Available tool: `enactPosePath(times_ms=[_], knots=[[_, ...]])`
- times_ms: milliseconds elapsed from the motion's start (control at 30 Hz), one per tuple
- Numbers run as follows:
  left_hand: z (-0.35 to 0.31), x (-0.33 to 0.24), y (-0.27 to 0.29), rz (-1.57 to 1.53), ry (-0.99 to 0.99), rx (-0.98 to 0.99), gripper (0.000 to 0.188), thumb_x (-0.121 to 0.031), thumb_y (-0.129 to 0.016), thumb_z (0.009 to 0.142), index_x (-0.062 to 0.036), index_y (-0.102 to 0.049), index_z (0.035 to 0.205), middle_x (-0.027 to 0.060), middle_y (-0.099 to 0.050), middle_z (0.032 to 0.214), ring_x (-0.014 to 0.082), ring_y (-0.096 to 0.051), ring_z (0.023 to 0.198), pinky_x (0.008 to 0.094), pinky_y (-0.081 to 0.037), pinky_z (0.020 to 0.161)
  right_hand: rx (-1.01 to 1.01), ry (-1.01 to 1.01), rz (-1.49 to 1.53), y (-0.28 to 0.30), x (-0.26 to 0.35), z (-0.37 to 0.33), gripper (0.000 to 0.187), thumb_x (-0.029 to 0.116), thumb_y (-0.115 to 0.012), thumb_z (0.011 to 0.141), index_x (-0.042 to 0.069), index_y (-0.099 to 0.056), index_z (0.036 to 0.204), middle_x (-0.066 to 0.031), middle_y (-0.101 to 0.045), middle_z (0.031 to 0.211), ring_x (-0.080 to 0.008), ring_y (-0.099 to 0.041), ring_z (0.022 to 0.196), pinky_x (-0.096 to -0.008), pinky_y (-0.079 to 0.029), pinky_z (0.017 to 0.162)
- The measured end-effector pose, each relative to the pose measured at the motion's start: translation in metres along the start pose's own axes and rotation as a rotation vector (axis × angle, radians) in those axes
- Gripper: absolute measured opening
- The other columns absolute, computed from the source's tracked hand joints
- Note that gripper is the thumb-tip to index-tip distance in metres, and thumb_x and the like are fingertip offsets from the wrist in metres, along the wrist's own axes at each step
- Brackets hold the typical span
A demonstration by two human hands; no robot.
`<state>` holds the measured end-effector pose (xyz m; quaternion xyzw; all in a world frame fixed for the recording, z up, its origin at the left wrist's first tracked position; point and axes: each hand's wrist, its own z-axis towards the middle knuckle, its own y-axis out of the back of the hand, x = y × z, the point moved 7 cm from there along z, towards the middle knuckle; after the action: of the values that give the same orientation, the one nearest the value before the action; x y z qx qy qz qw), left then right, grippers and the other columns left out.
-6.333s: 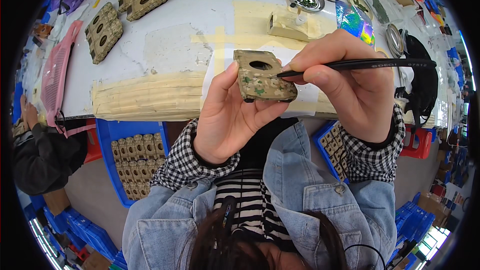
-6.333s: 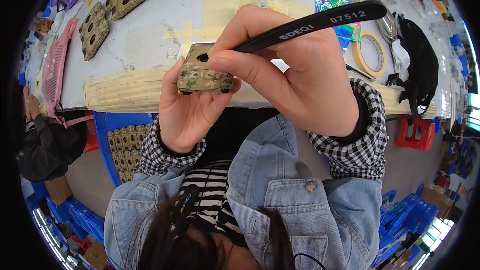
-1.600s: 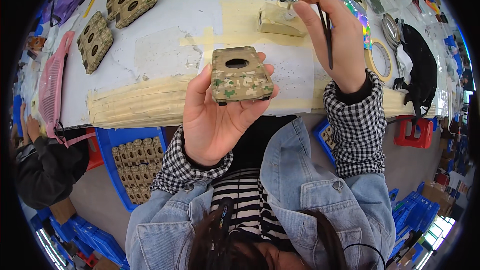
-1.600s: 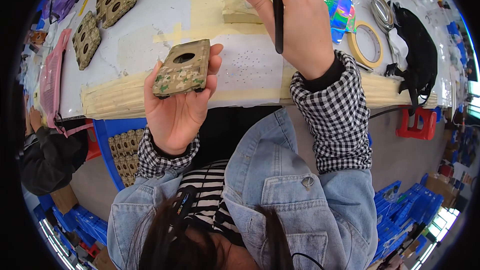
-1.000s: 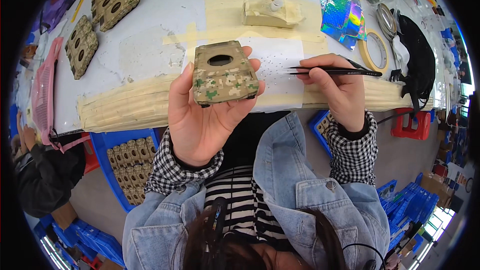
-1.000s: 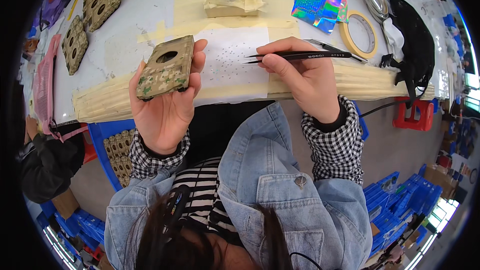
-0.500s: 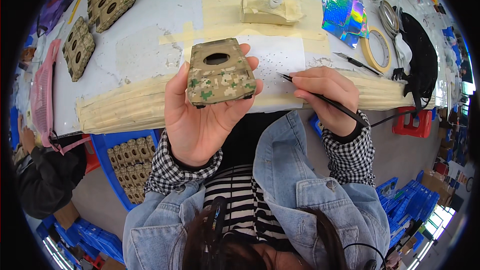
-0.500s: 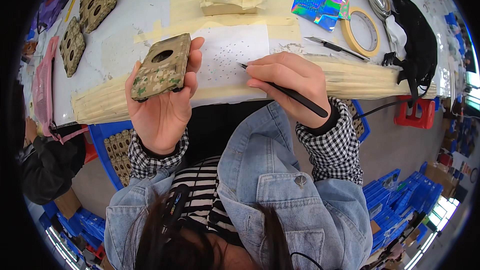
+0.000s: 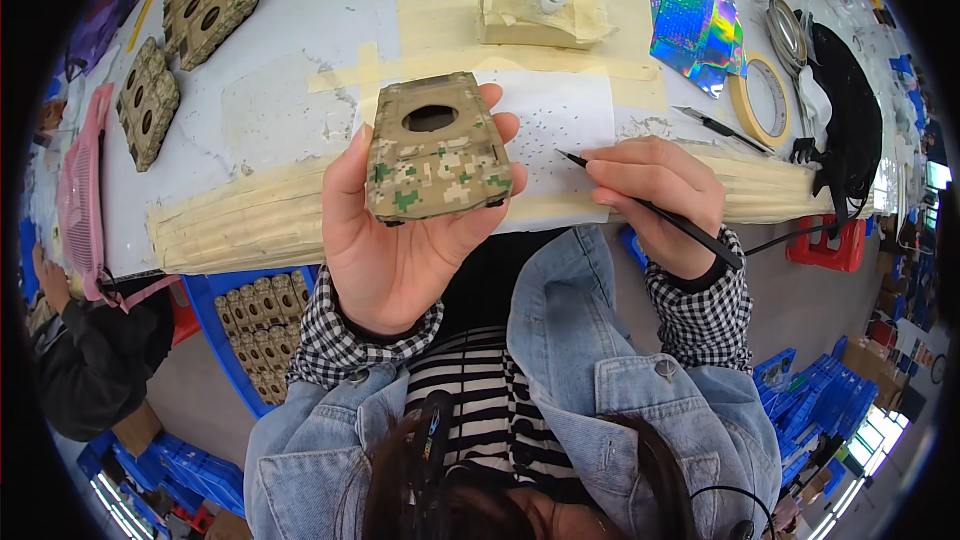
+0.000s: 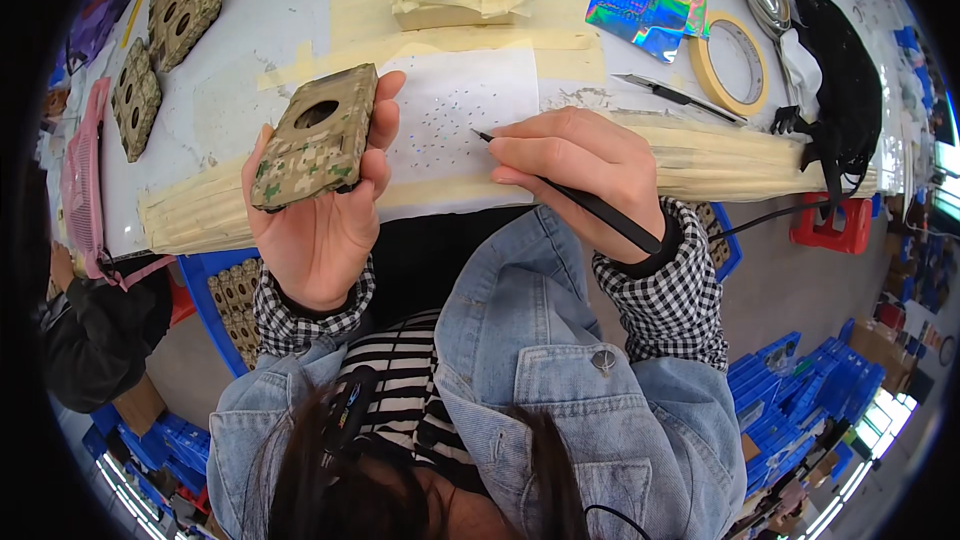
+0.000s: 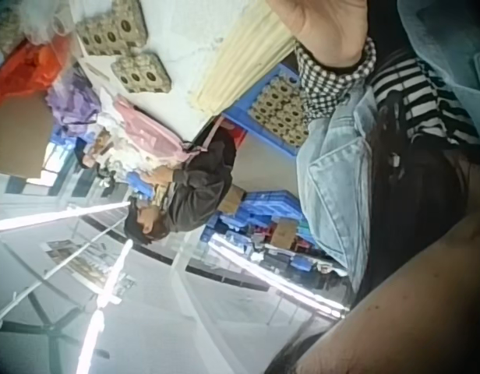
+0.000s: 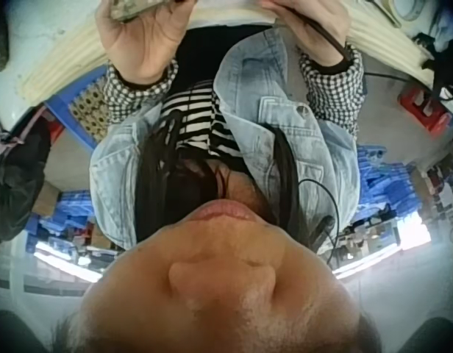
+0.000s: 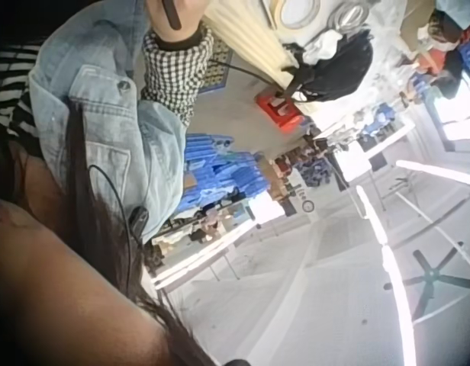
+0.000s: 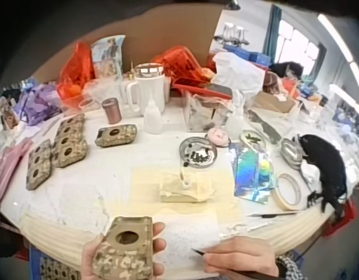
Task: Applying small details or decals to a camouflaged toy tank part using tweezers.
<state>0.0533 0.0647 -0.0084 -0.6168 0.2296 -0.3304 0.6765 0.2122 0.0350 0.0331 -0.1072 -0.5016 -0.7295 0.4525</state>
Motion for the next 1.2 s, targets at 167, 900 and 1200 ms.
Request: enactPosePath(times_ms=[167,900,1200], knots=[[0.0,0.0,0.0,0.0,0.009,0.015,0.077,-0.033,-0.04,0.092,0.0019,0.013,0.136,0.0268,-0.018,0.138,0.0404,-0.039,0.119,0.0428,-0.039,0.101,-0.032,-0.032,0.042,0.002,-0.003,-0.001,0.02,0.004,-0.071,0.068,0.002,-0.064,0.086,-0.0104,-0.064,0.084,-0.0222,-0.063,0.075,-0.0287,-0.05,0.064],[-0.004,0.016,-0.019,0.469,0.004,-0.026,0.062,-0.037,-0.033,0.092,-0.0025,-0.013,0.139,0.0187,-0.016,0.144,0.028,-0.017,0.134,0.0519,-0.04,0.096,-0.163,0.29,-0.252,0.006,0.041,0.004,0.032,0.01,-0.073,0.067,0.001,-0.061,0.096,-0.0155,-0.063,0.088,-0.0263,-0.064,0.074,-0.0315,-0.054,0.061],[-0.005,0.018,-0.019,0.72,-0.05,-0.141,0.086,-0.053,-0.046,0.081,0.0055,-0.016,0.136,0.0303,-0.016,0.139,0.0319,-0.059,0.081,0.0334,-0.053,0.06,-0.196,0.292,-0.239,0.007,0.045,0.006,0.032,0.01,-0.072,0.07,-0.001,-0.059,0.097,-0.0157,-0.063,0.087,-0.0276,-0.064,0.076,-0.0323,-0.054,0.062]])
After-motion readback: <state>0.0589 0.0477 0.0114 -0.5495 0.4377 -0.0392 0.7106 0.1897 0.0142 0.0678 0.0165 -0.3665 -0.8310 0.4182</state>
